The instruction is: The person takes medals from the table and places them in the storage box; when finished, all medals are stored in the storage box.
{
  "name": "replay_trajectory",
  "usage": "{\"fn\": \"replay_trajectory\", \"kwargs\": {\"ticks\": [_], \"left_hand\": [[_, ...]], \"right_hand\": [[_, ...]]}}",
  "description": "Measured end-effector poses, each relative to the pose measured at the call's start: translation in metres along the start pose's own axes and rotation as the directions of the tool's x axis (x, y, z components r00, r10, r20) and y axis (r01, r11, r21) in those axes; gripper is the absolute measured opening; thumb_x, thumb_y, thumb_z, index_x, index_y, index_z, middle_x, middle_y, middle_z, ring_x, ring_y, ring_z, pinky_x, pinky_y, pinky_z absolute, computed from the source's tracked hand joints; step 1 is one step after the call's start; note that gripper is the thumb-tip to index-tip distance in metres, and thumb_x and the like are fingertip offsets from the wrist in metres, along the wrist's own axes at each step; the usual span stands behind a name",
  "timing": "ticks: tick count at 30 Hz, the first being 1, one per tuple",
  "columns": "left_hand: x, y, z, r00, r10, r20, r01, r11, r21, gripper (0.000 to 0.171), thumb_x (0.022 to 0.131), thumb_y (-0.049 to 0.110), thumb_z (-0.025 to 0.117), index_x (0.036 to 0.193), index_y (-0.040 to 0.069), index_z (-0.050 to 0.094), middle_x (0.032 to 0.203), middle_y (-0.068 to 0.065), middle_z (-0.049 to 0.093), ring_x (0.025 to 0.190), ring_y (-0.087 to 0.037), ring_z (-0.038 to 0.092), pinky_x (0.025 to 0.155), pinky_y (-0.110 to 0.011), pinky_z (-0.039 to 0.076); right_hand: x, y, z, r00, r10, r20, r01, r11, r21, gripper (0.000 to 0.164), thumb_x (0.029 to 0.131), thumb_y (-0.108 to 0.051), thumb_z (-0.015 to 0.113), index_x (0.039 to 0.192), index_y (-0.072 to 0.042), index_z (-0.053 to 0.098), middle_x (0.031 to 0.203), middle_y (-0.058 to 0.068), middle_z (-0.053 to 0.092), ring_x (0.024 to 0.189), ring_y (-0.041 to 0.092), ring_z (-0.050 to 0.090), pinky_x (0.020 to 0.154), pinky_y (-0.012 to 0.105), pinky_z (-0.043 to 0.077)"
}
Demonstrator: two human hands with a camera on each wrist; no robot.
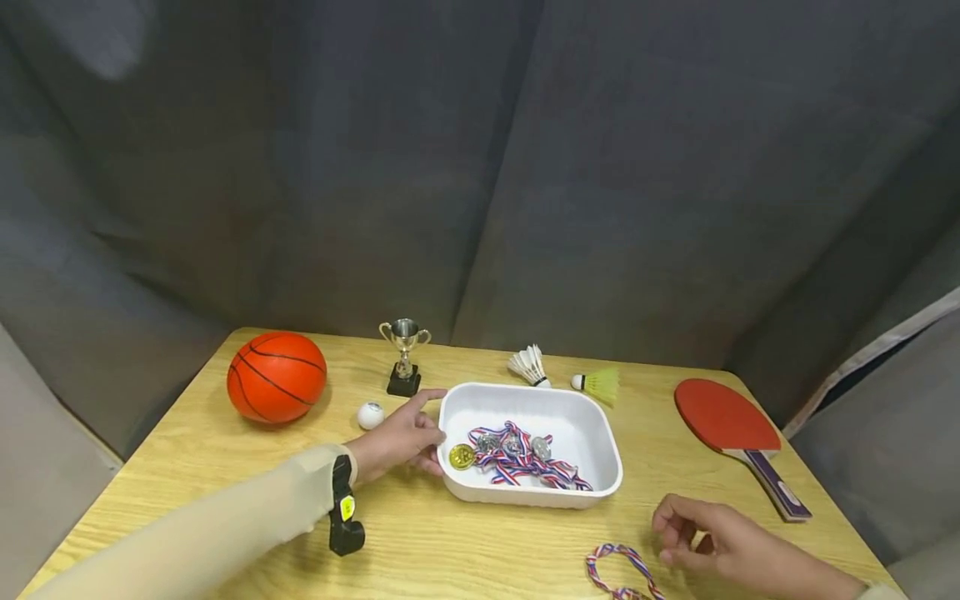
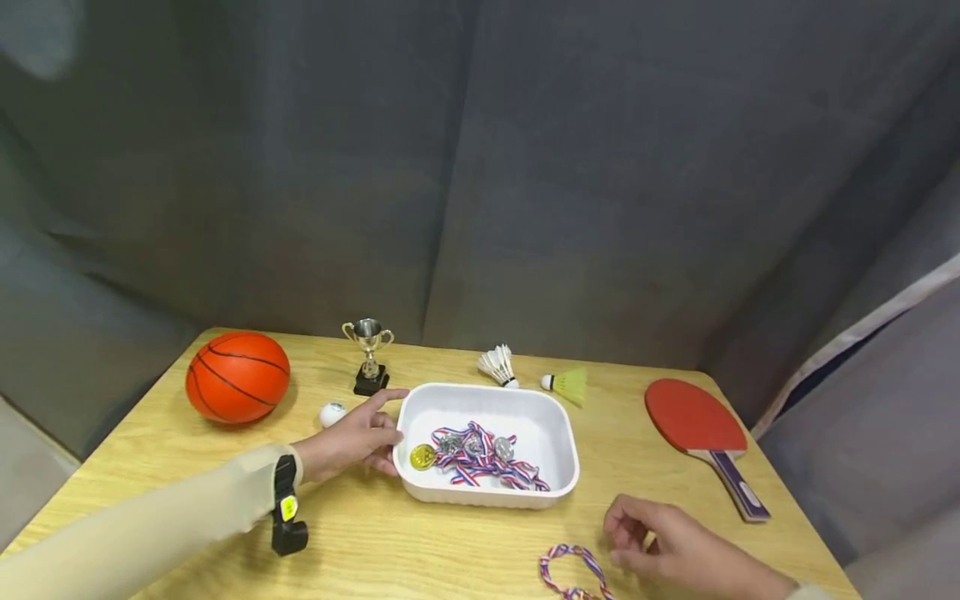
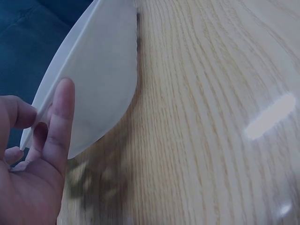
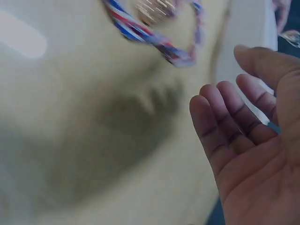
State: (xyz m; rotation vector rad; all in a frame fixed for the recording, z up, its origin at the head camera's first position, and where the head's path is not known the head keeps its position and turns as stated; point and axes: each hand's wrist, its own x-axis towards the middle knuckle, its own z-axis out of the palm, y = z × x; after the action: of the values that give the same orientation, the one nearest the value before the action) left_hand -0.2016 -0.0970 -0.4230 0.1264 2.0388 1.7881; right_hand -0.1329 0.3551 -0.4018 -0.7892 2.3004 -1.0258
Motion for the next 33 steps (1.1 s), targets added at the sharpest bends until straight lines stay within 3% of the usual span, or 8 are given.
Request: {"fn": "replay_trajectory", "kwargs": {"ticks": [4, 9, 11, 16, 18, 22, 28, 33], "left_hand": [[-0.001, -0.001, 0.002, 1.0, 0.0, 0.002, 0.0, 1.0, -0.004, 0.079, 0.098, -0.002, 0.058, 0.166, 0.014, 0.021, 0.109, -0.024, 0.06, 0.074, -0.02, 0.064, 0.066, -0.031, 0.07], [-0.001, -0.001, 0.001, 1.0, 0.006, 0.003, -0.006, 1.0, -0.005, 0.078, 0.098, -0.003, 0.057, 0.166, 0.014, 0.022, 0.108, -0.023, 0.059, 0.074, -0.019, 0.063, 0.066, -0.03, 0.07], [-0.001, -0.001, 0.001, 1.0, 0.01, 0.004, -0.01, 1.0, -0.005, 0.078, 0.098, -0.003, 0.057, 0.166, 0.014, 0.021, 0.108, -0.023, 0.059, 0.073, -0.019, 0.063, 0.066, -0.03, 0.07], [-0.001, -0.001, 0.001, 1.0, 0.019, 0.007, -0.019, 1.0, -0.003, 0.079, 0.098, -0.003, 0.057, 0.166, 0.013, 0.021, 0.107, -0.023, 0.06, 0.073, -0.019, 0.064, 0.066, -0.03, 0.07], [-0.001, -0.001, 0.001, 1.0, 0.016, 0.006, -0.016, 1.0, -0.005, 0.079, 0.098, -0.003, 0.057, 0.166, 0.013, 0.021, 0.108, -0.023, 0.06, 0.073, -0.019, 0.064, 0.066, -0.03, 0.07], [-0.002, -0.001, 0.001, 1.0, 0.012, 0.007, -0.012, 1.0, -0.009, 0.079, 0.098, -0.002, 0.057, 0.166, 0.014, 0.02, 0.108, -0.022, 0.06, 0.074, -0.019, 0.063, 0.067, -0.031, 0.07], [-0.002, -0.001, 0.001, 1.0, 0.013, 0.011, -0.013, 1.0, -0.006, 0.079, 0.098, -0.002, 0.058, 0.166, 0.014, 0.02, 0.107, -0.022, 0.06, 0.073, -0.019, 0.064, 0.067, -0.031, 0.07], [-0.002, 0.0, 0.001, 1.0, 0.017, 0.012, -0.017, 1.0, -0.006, 0.079, 0.098, -0.002, 0.058, 0.166, 0.014, 0.021, 0.106, -0.022, 0.06, 0.073, -0.019, 0.064, 0.066, -0.03, 0.07]], "right_hand": [[-0.004, 0.008, 0.024, 0.99, 0.11, 0.092, -0.128, 0.967, 0.221, 0.019, 0.102, -0.013, 0.065, 0.115, 0.0, 0.059, 0.094, 0.0, 0.058, 0.081, 0.003, 0.055, 0.055, 0.019, 0.043], [-0.005, 0.014, 0.047, 0.943, 0.315, 0.109, -0.33, 0.836, 0.439, 0.025, 0.105, -0.019, 0.054, 0.115, 0.002, 0.06, 0.098, 0.004, 0.055, 0.082, 0.013, 0.049, 0.059, 0.017, 0.04], [-0.007, 0.016, 0.051, 0.933, 0.345, 0.103, -0.353, 0.821, 0.449, 0.026, 0.106, -0.022, 0.053, 0.115, 0.001, 0.06, 0.097, 0.004, 0.054, 0.082, 0.014, 0.048, 0.059, 0.017, 0.037], [-0.004, 0.029, 0.053, 0.982, 0.161, 0.095, -0.182, 0.941, 0.287, 0.019, 0.103, -0.016, 0.064, 0.118, -0.004, 0.061, 0.098, -0.002, 0.053, 0.077, 0.003, 0.048, 0.053, 0.02, 0.033], [-0.001, 0.039, 0.053, 0.996, 0.045, 0.074, -0.058, 0.983, 0.172, 0.019, 0.1, -0.016, 0.068, 0.117, -0.009, 0.062, 0.096, -0.007, 0.051, 0.073, -0.004, 0.045, 0.051, 0.016, 0.033], [0.004, 0.062, 0.058, 0.997, -0.078, 0.019, 0.078, 0.997, -0.002, 0.02, 0.095, -0.017, 0.075, 0.112, -0.018, 0.064, 0.092, -0.013, 0.047, 0.07, -0.008, 0.04, 0.048, 0.012, 0.035], [0.005, 0.086, 0.063, 0.999, 0.026, 0.022, -0.026, 1.0, 0.006, 0.011, 0.097, -0.021, 0.073, 0.104, -0.021, 0.065, 0.092, -0.014, 0.048, 0.074, -0.007, 0.042, 0.053, 0.011, 0.035], [0.002, 0.065, 0.06, 0.995, 0.086, 0.056, -0.089, 0.994, 0.059, 0.013, 0.095, -0.016, 0.073, 0.102, -0.016, 0.061, 0.092, -0.011, 0.048, 0.072, -0.004, 0.042, 0.05, 0.016, 0.031]]}}
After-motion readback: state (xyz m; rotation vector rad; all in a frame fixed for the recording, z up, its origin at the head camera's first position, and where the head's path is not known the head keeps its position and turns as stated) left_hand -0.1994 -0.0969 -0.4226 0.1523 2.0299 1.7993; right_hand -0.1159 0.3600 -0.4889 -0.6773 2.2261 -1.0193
